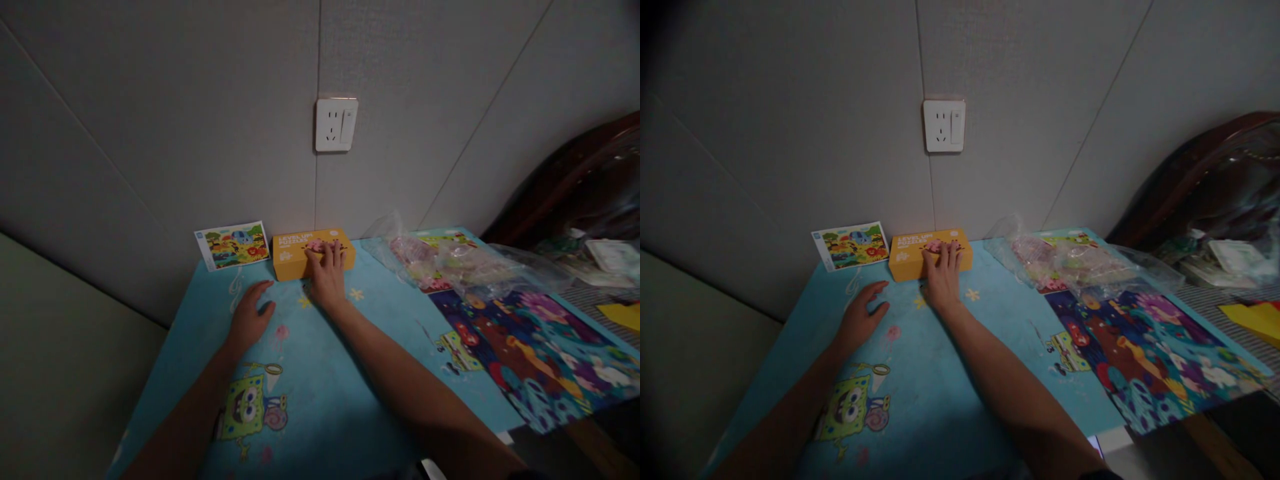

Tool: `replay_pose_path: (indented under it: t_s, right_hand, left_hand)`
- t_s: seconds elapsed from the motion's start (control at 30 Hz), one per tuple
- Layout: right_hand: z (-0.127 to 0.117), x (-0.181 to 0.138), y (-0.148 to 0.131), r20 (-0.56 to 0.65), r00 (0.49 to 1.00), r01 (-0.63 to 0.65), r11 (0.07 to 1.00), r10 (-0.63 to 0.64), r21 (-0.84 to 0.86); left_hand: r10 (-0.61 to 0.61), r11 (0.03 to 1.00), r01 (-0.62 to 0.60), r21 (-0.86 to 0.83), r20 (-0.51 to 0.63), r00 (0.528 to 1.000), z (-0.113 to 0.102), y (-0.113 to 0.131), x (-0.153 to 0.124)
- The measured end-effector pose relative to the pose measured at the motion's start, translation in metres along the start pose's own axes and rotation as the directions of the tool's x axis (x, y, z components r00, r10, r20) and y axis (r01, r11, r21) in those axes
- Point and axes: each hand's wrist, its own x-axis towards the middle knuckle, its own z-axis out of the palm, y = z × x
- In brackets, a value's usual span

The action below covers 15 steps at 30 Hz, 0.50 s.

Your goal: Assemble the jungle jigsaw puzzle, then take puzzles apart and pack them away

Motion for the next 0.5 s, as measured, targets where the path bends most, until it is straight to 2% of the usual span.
replay_pose_path:
  t_s: [0.17, 0.3, 0.5]
  right_hand:
    - [-0.004, -0.006, -0.009, -0.055, 0.995, 0.091, 0.992, -0.086, 0.083]
    - [-0.004, -0.013, -0.015, -0.054, 0.989, 0.145, 0.978, -0.138, 0.150]
    - [-0.004, -0.020, -0.017, -0.110, 0.966, 0.245, 0.961, -0.232, 0.124]
  left_hand:
    - [0.009, 1.000, -0.009, 0.000, 0.002, 1.000, 0.000, 0.001, 0.000]
    - [0.023, 1.000, -0.023, -0.004, 0.004, 1.000, -0.001, 0.001, 0.001]
    - [0.036, 0.999, -0.036, -0.008, -0.001, 0.999, -0.001, 0.001, 0.001]
